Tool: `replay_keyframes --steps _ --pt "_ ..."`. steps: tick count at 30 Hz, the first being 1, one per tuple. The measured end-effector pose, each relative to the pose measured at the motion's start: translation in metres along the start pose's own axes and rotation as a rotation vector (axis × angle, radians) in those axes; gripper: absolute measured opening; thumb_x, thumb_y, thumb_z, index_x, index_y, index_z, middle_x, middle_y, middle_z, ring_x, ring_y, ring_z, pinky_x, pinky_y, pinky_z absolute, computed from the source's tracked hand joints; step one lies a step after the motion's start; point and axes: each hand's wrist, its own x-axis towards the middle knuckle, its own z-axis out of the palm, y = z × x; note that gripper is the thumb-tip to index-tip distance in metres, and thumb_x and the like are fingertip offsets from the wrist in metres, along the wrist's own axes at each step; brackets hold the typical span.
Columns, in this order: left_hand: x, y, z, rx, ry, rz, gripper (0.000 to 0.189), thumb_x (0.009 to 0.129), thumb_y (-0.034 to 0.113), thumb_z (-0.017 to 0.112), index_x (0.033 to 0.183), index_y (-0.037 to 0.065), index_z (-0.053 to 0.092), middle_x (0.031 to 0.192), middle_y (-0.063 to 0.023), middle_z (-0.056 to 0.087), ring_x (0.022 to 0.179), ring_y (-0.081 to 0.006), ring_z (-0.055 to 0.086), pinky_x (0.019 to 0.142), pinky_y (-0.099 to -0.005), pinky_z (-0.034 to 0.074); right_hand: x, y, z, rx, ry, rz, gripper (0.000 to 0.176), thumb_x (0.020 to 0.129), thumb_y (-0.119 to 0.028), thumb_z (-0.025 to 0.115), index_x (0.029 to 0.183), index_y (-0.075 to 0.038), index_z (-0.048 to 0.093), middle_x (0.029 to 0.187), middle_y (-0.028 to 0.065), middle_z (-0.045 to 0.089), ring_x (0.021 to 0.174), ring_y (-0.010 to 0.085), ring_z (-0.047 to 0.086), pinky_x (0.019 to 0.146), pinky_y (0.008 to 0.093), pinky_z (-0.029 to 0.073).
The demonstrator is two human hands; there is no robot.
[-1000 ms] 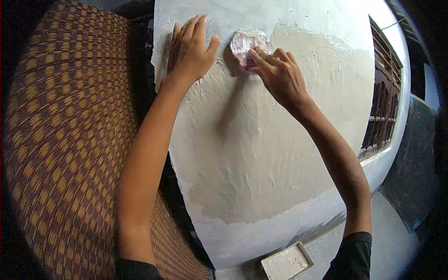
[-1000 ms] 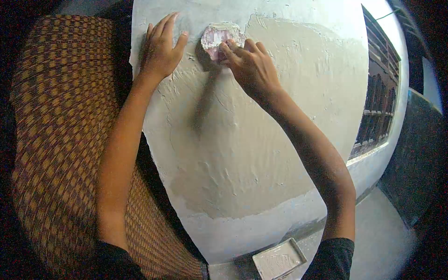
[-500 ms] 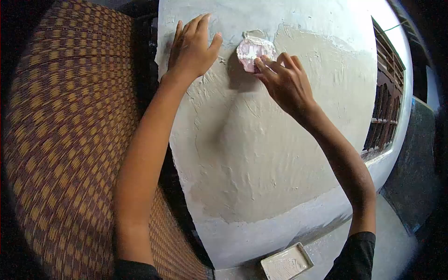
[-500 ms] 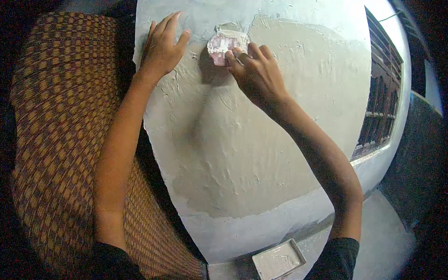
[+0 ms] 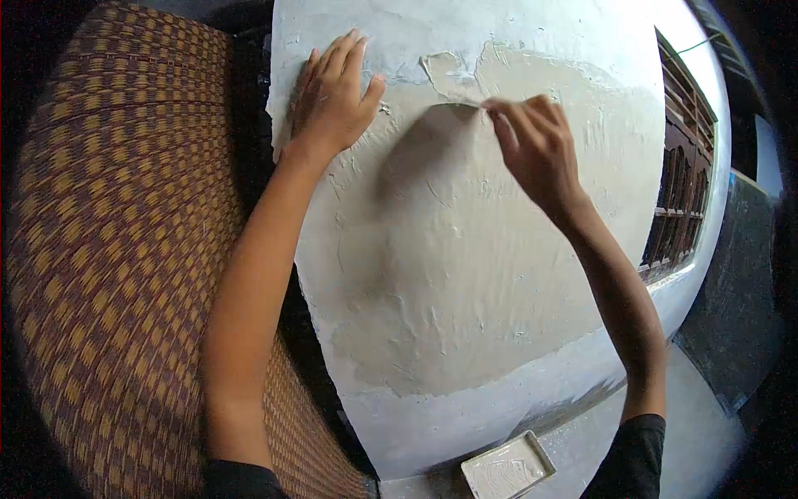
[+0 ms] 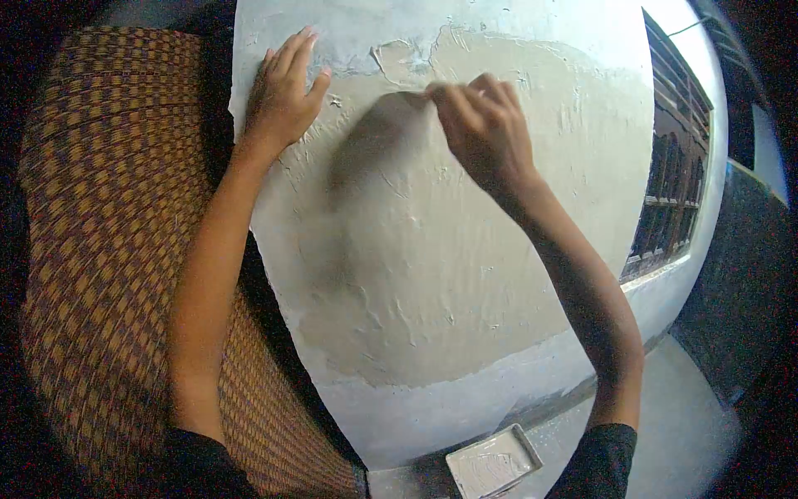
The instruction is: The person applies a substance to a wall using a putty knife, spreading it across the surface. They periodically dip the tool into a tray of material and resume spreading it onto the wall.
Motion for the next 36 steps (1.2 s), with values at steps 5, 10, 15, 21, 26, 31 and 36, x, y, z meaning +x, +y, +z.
replay_keyframes --steps 5,10,15,21,26,31,36 --pt "-0.004 0.002 0.002 0.034 -0.016 0.006 0.054 0.092 0.032 0.051 0.135 0.000 0.046 0.144 -0.0143 0.044 0.135 -0.0280 0.039 0.115 -0.0464 0.023 0.029 0.018 0.018 0.306 0.260 0.441 0.022 0.085 -0.013 0.066 0.105 -0.003 0.068 0.083 0.0125 0.070 0.072 0.0260 0.061 0.071 0.0369 0.051" --pt "-0.006 0.004 -0.002 0.043 -0.027 0.018 0.051 0.092 0.024 0.053 0.135 -0.001 0.045 0.143 -0.0174 0.044 0.132 -0.0324 0.042 0.111 -0.0459 0.029 0.050 0.032 0.059 0.512 0.225 0.528 0.033 0.089 -0.026 0.063 0.106 0.001 0.067 0.087 0.0181 0.070 0.077 0.0281 0.068 0.076 0.0361 0.052" --pt "-0.010 0.000 -0.002 0.042 -0.024 0.048 0.050 0.092 0.023 0.053 0.135 -0.002 0.045 0.143 -0.0178 0.045 0.131 -0.0325 0.042 0.111 -0.0439 0.030 0.033 0.093 0.065 0.691 0.334 0.813 0.033 0.094 -0.021 0.060 0.118 0.002 0.064 0.097 0.0081 0.070 0.086 0.0120 0.063 0.079 0.0262 0.049" --pt "-0.010 0.003 0.001 0.038 -0.014 0.042 0.050 0.093 0.024 0.052 0.135 -0.002 0.045 0.143 -0.0183 0.045 0.131 -0.0328 0.042 0.111 -0.0436 0.030 0.037 0.039 0.066 0.708 0.124 0.608 0.038 0.093 -0.024 0.063 0.120 0.003 0.063 0.098 0.0090 0.069 0.084 0.0121 0.062 0.076 0.0244 0.048" --pt "-0.012 -0.001 0.005 0.038 -0.036 0.023 0.053 0.094 0.031 0.049 0.137 0.001 0.044 0.144 -0.0164 0.044 0.135 -0.0300 0.039 0.114 -0.0456 0.025 0.023 0.094 0.059 0.750 0.312 0.843 0.036 0.093 -0.022 0.062 0.120 0.002 0.063 0.095 0.0106 0.069 0.083 0.0133 0.062 0.077 0.0257 0.050" --pt "-0.012 0.003 0.008 0.027 -0.017 0.007 0.053 0.094 0.031 0.049 0.137 0.000 0.044 0.144 -0.0174 0.043 0.135 -0.0309 0.039 0.114 -0.0460 0.025 0.019 0.045 0.060 0.584 0.088 0.593 0.037 0.093 -0.023 0.063 0.119 0.004 0.063 0.094 0.0059 0.068 0.085 0.0112 0.061 0.078 0.0262 0.049" --pt "-0.015 0.005 0.008 0.048 -0.027 0.009 0.053 0.095 0.032 0.048 0.138 0.000 0.044 0.144 -0.0173 0.043 0.135 -0.0310 0.039 0.114 -0.0467 0.024 0.017 0.084 0.056 0.859 0.385 0.803 0.031 0.095 -0.018 0.060 0.118 0.002 0.064 0.100 0.0104 0.069 0.091 0.0141 0.064 0.080 0.0272 0.050"
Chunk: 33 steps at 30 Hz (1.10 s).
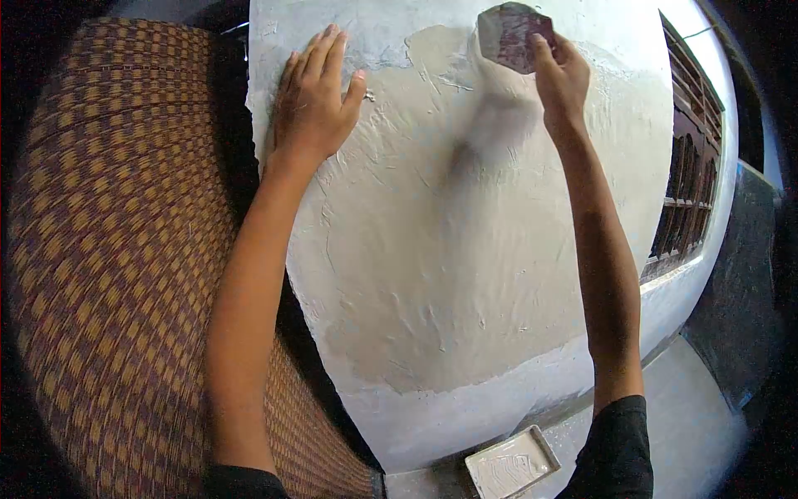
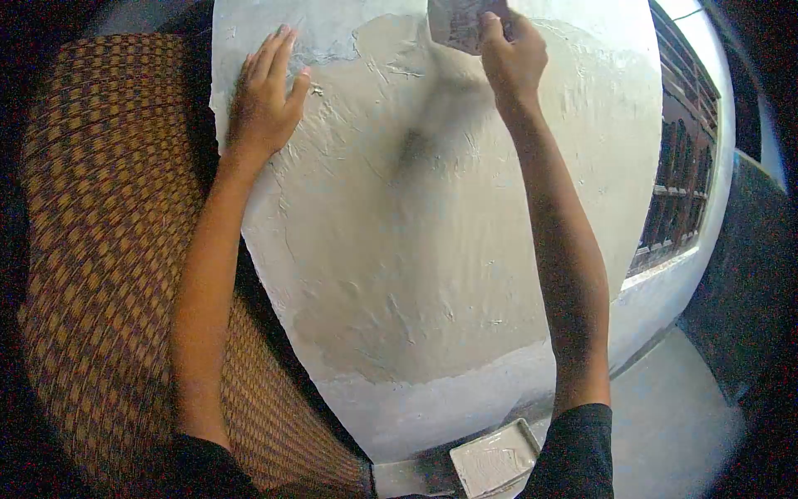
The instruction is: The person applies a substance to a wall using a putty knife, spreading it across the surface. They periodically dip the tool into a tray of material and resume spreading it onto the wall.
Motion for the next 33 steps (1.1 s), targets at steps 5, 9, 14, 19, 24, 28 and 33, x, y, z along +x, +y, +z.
replay_keyframes --steps 5,9,14,19,24,28,33 --pt "-0.001 0.000 0.000 0.014 -0.017 -0.005 0.053 0.095 0.031 0.047 0.138 0.000 0.043 0.145 -0.0174 0.042 0.135 -0.0309 0.038 0.115 -0.0470 0.024 -0.030 -0.004 0.010 -0.490 -0.258 -0.306 0.035 0.090 -0.025 0.064 0.116 -0.001 0.066 0.091 0.0143 0.071 0.081 0.0202 0.067 0.076 0.0346 0.052" --pt "-0.002 0.000 0.001 0.010 -0.020 -0.011 0.054 0.095 0.031 0.048 0.139 0.000 0.042 0.146 -0.0176 0.041 0.136 -0.0309 0.038 0.115 -0.0470 0.023 -0.001 -0.002 -0.010 -0.225 -0.074 -0.033 0.038 0.096 -0.020 0.058 0.125 0.005 0.057 0.105 0.0118 0.068 0.095 0.0146 0.063 0.084 0.0278 0.050" --pt "-0.001 0.001 -0.001 -0.012 -0.023 0.002 0.052 0.095 0.027 0.050 0.138 0.000 0.043 0.144 -0.0204 0.042 0.133 -0.0347 0.040 0.113 -0.0457 0.026 -0.029 -0.008 -0.001 -0.418 -0.419 -0.222 0.034 0.094 -0.022 0.063 0.120 0.000 0.063 0.100 0.0108 0.068 0.094 0.0145 0.061 0.086 0.0299 0.048" --pt "-0.005 0.002 0.000 0.005 -0.031 -0.012 0.055 0.095 0.032 0.048 0.139 0.001 0.042 0.146 -0.0166 0.041 0.137 -0.0300 0.037 0.115 -0.0471 0.023 0.005 0.006 -0.024 -0.138 -0.117 -0.033 0.038 0.096 -0.021 0.059 0.125 0.003 0.059 0.103 0.0114 0.068 0.090 0.0149 0.063 0.083 0.0263 0.049" --pt "-0.004 0.003 -0.002 0.016 -0.043 -0.023 0.053 0.095 0.029 0.049 0.140 0.001 0.042 0.146 -0.0176 0.041 0.136 -0.0322 0.037 0.114 -0.0473 0.024 -0.029 0.009 -0.007 -0.337 -0.365 -0.287 0.033 0.091 -0.025 0.064 0.113 -0.001 0.066 0.097 0.0130 0.071 0.083 0.0209 0.067 0.080 0.0328 0.051" --pt "-0.006 0.004 0.000 0.011 -0.044 -0.017 0.053 0.095 0.026 0.050 0.140 0.002 0.041 0.147 -0.0186 0.040 0.135 -0.0341 0.038 0.113 -0.0470 0.024 0.000 0.013 -0.024 -0.193 -0.131 -0.067 0.035 0.096 -0.019 0.059 0.124 0.003 0.059 0.105 0.0112 0.068 0.094 0.0151 0.063 0.084 0.0274 0.050" --pt "-0.006 0.004 0.001 0.021 -0.051 -0.018 0.053 0.095 0.027 0.049 0.140 0.002 0.041 0.147 -0.0185 0.040 0.136 -0.0340 0.037 0.114 -0.0469 0.024 -0.027 0.003 -0.012 -0.372 -0.382 -0.252 0.037 0.094 -0.023 0.063 0.123 0.000 0.061 0.102 0.0084 0.067 0.094 0.0152 0.060 0.087 0.0302 0.047"
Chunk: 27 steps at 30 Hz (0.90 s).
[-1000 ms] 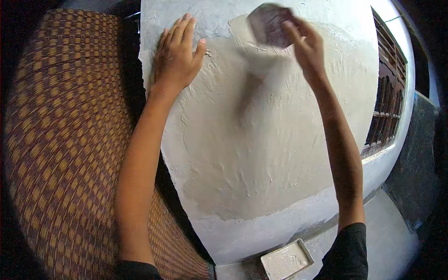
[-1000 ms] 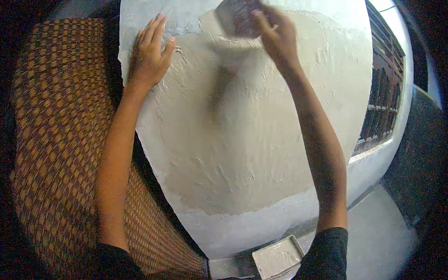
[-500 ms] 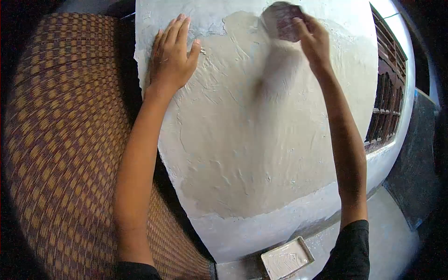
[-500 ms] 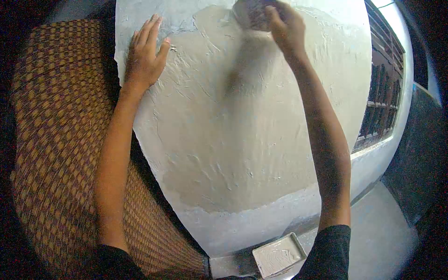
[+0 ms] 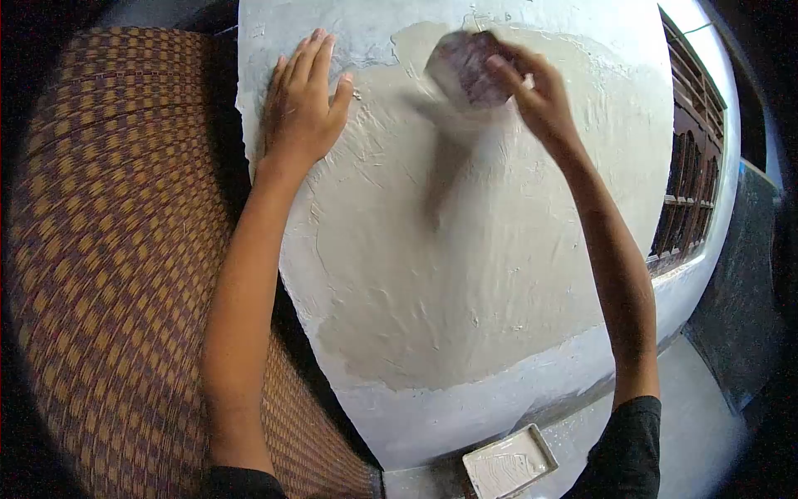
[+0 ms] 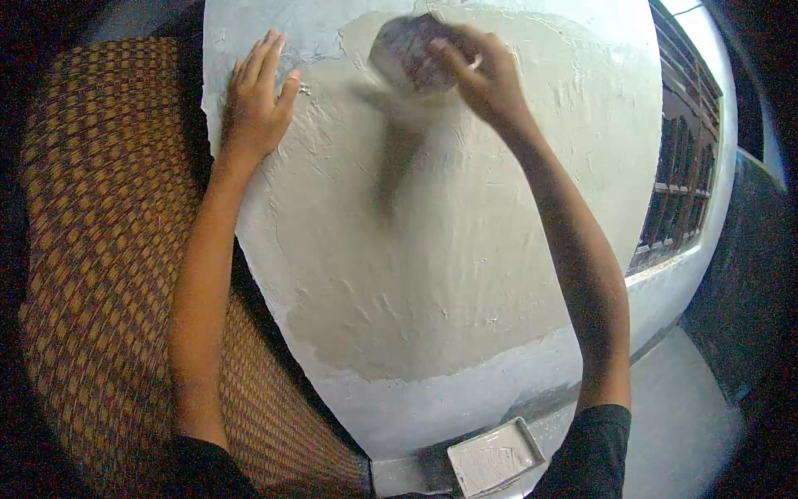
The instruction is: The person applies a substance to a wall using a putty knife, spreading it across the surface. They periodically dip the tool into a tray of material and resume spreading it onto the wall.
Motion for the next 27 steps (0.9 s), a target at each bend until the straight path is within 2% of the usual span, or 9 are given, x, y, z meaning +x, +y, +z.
replay_keyframes --steps 1,5,11,14,17,19,21,24,27 --pt "0.000 0.000 0.000 -0.009 0.004 0.000 0.053 0.095 0.028 0.049 0.140 0.002 0.041 0.147 -0.0184 0.040 0.136 -0.0341 0.037 0.114 -0.0469 0.024 -0.006 -0.011 0.002 -0.042 -0.061 0.084 0.037 0.094 -0.023 0.063 0.123 -0.001 0.062 0.104 0.0088 0.067 0.095 0.0155 0.058 0.090 0.0305 0.045" --pt "-0.001 0.000 -0.002 0.017 -0.005 0.001 0.052 0.095 0.028 0.049 0.140 0.002 0.041 0.147 -0.0183 0.040 0.136 -0.0343 0.037 0.114 -0.0469 0.024 0.023 0.022 -0.014 0.284 0.277 0.252 0.036 0.096 -0.021 0.058 0.125 0.001 0.060 0.104 0.0101 0.068 0.095 0.0157 0.064 0.085 0.0286 0.050" --pt "0.000 0.000 -0.001 0.002 -0.010 0.001 0.052 0.095 0.027 0.049 0.140 0.002 0.041 0.147 -0.0186 0.040 0.136 -0.0345 0.037 0.114 -0.0468 0.024 0.020 0.009 0.012 -0.013 0.053 0.026 0.038 0.095 -0.025 0.061 0.122 0.001 0.062 0.101 0.0110 0.069 0.091 0.0158 0.062 0.081 0.0285 0.050" --pt "-0.001 0.000 -0.002 0.009 -0.004 0.003 0.052 0.095 0.026 0.050 0.141 0.003 0.041 0.147 -0.0183 0.040 0.136 -0.0345 0.037 0.113 -0.0477 0.024 0.035 0.024 -0.004 0.175 0.348 0.263 0.038 0.096 -0.024 0.059 0.122 0.003 0.061 0.104 0.0116 0.069 0.091 0.0152 0.063 0.083 0.0284 0.050" --pt "-0.001 -0.002 -0.001 -0.007 -0.023 -0.002 0.052 0.095 0.026 0.050 0.141 0.004 0.041 0.147 -0.0178 0.039 0.136 -0.0341 0.036 0.113 -0.0490 0.023 0.032 0.020 0.003 0.505 0.267 0.191 0.041 0.095 -0.025 0.061 0.124 0.003 0.059 0.104 0.0101 0.069 0.091 0.0137 0.063 0.086 0.0269 0.048" --pt "-0.001 -0.001 0.000 -0.002 -0.018 -0.008 0.053 0.095 0.026 0.050 0.142 0.004 0.040 0.148 -0.0173 0.039 0.137 -0.0337 0.036 0.113 -0.0490 0.023 0.022 0.003 0.009 0.125 0.064 0.167 0.040 0.093 -0.023 0.064 0.122 0.005 0.060 0.102 0.0099 0.069 0.089 0.0141 0.063 0.081 0.0274 0.049" --pt "-0.001 0.000 -0.001 -0.007 -0.023 -0.012 0.053 0.095 0.026 0.050 0.142 0.004 0.040 0.148 -0.0172 0.039 0.137 -0.0336 0.036 0.113 -0.0484 0.023 0.026 0.024 0.011 0.374 0.168 0.190 0.038 0.093 -0.022 0.063 0.120 0.005 0.061 0.099 0.0096 0.069 0.088 0.0140 0.063 0.079 0.0274 0.049" --pt "-0.003 0.001 -0.002 -0.003 -0.027 -0.017 0.053 0.095 0.026 0.050 0.142 0.003 0.040 0.148 -0.0173 0.039 0.137 -0.0333 0.036 0.113 -0.0475 0.024 0.031 0.033 -0.008 0.328 0.356 0.333 0.035 0.094 -0.021 0.063 0.118 0.004 0.063 0.098 0.0094 0.069 0.089 0.0131 0.062 0.081 0.0268 0.049" --pt "-0.003 0.002 -0.002 -0.003 -0.023 -0.023 0.053 0.095 0.027 0.050 0.142 0.003 0.040 0.147 -0.0178 0.039 0.136 -0.0331 0.036 0.113 -0.0472 0.024 0.017 0.013 0.009 0.261 0.187 0.019 0.034 0.094 -0.020 0.063 0.118 0.004 0.062 0.098 0.0091 0.068 0.089 0.0134 0.062 0.081 0.0263 0.049"
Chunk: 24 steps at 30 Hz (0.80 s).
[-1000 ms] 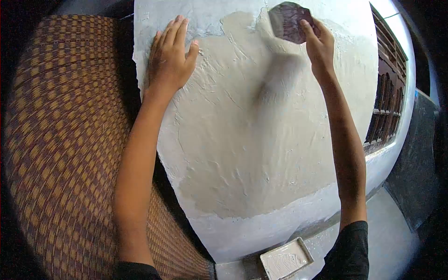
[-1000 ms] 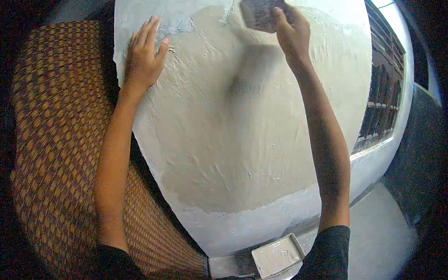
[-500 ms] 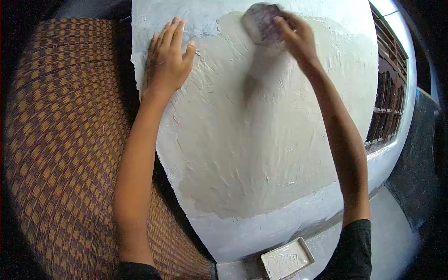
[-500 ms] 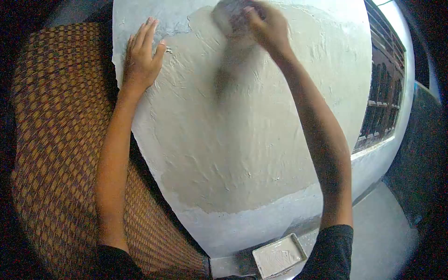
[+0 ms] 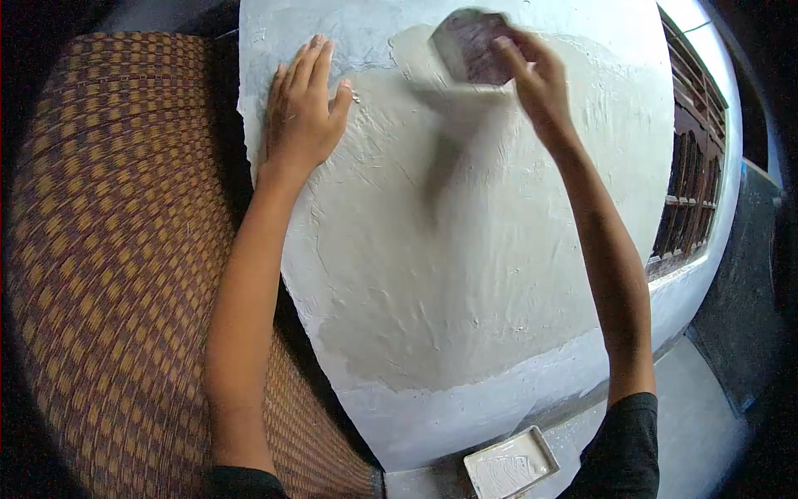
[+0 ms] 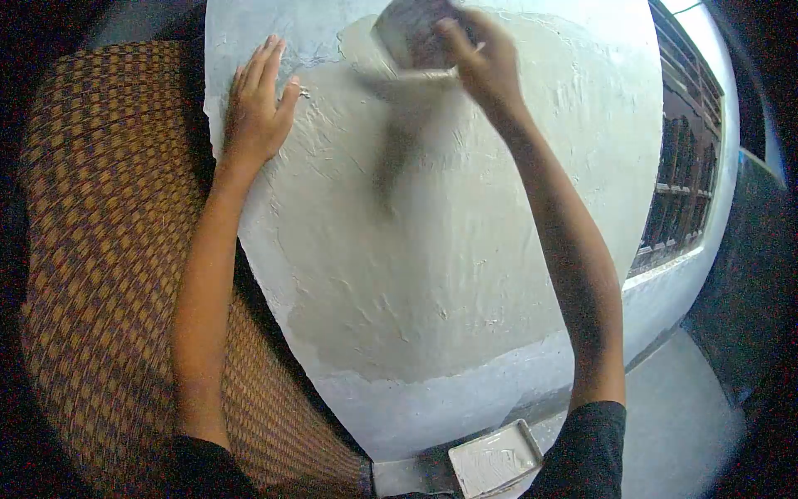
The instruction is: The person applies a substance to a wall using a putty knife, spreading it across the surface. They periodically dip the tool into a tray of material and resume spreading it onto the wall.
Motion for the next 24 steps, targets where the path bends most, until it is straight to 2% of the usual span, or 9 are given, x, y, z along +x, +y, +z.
replay_keyframes --steps 2,5,8,12,15,18,20,22,24 --pt "0.001 0.001 0.000 -0.005 -0.002 -0.003 0.053 0.095 0.027 0.050 0.142 0.003 0.040 0.147 -0.0181 0.040 0.136 -0.0329 0.036 0.113 -0.0472 0.024 -0.008 -0.010 0.001 -0.291 -0.142 0.001 0.035 0.095 -0.020 0.062 0.120 0.004 0.061 0.103 0.0097 0.067 0.091 0.0135 0.062 0.083 0.0259 0.049" --pt "-0.001 0.000 0.001 -0.002 0.000 0.009 0.053 0.095 0.027 0.049 0.142 0.003 0.040 0.147 -0.0181 0.039 0.137 -0.0329 0.036 0.113 -0.0471 0.024 0.006 0.001 -0.018 -0.098 0.144 0.226 0.036 0.097 -0.021 0.058 0.122 0.005 0.060 0.103 0.0112 0.068 0.089 0.0148 0.064 0.082 0.0267 0.051" --pt "0.000 0.001 0.001 0.030 -0.008 -0.015 0.053 0.096 0.028 0.049 0.142 0.003 0.040 0.148 -0.0177 0.039 0.137 -0.0330 0.036 0.113 -0.0480 0.024 -0.005 -0.018 -0.011 0.145 0.077 0.112 0.032 0.092 -0.022 0.062 0.114 0.001 0.066 0.092 0.0112 0.071 0.081 0.0177 0.066 0.076 0.0305 0.052" --pt "0.000 0.002 0.001 0.004 -0.001 -0.015 0.053 0.096 0.028 0.049 0.142 0.005 0.040 0.148 -0.0171 0.039 0.137 -0.0330 0.036 0.113 -0.0496 0.023 -0.023 -0.019 0.002 -0.309 -0.202 -0.142 0.029 0.090 -0.023 0.065 0.115 -0.008 0.068 0.094 0.0144 0.071 0.080 0.0216 0.065 0.075 0.0335 0.052" --pt "0.000 0.003 0.001 -0.008 -0.001 -0.006 0.053 0.095 0.029 0.049 0.141 0.003 0.041 0.147 -0.0171 0.040 0.137 -0.0322 0.036 0.114 -0.0500 0.022 0.005 0.019 -0.027 -0.205 0.146 0.113 0.033 0.090 -0.026 0.062 0.114 -0.005 0.067 0.099 0.0159 0.071 0.088 0.0233 0.070 0.082 0.0349 0.052" --pt "0.000 0.001 -0.002 0.025 -0.014 -0.006 0.053 0.094 0.029 0.049 0.139 0.002 0.042 0.146 -0.0175 0.041 0.136 -0.0314 0.037 0.114 -0.0496 0.023 0.013 0.016 -0.060 -0.158 0.307 0.378 0.036 0.095 -0.020 0.059 0.124 0.002 0.060 0.102 0.0092 0.069 0.088 0.0137 0.063 0.079 0.0259 0.050" --pt "0.000 0.003 -0.001 0.029 -0.016 -0.010 0.053 0.094 0.029 0.050 0.139 0.002 0.042 0.146 -0.0176 0.041 0.136 -0.0313 0.037 0.114 -0.0493 0.024 -0.003 -0.011 -0.040 0.086 0.177 0.219 0.037 0.096 -0.021 0.060 0.124 0.003 0.060 0.105 0.0092 0.068 0.096 0.0145 0.062 0.087 0.0278 0.047" --pt "0.000 0.005 0.001 0.046 -0.001 -0.020 0.053 0.094 0.029 0.049 0.139 0.002 0.043 0.146 -0.0174 0.042 0.136 -0.0309 0.037 0.114 -0.0486 0.024 -0.020 0.003 -0.016 -0.153 0.048 -0.066 0.030 0.092 -0.023 0.062 0.113 -0.002 0.066 0.092 0.0156 0.071 0.084 0.0200 0.066 0.079 0.0330 0.050" --pt "-0.001 0.002 0.002 0.019 -0.005 -0.021 0.053 0.095 0.029 0.048 0.141 0.004 0.041 0.148 -0.0165 0.040 0.137 -0.0311 0.036 0.114 -0.0497 0.023 -0.036 -0.022 -0.009 -0.347 -0.181 0.065 0.034 0.092 -0.021 0.066 0.121 -0.004 0.064 0.103 0.0126 0.068 0.093 0.0170 0.061 0.083 0.0304 0.046"
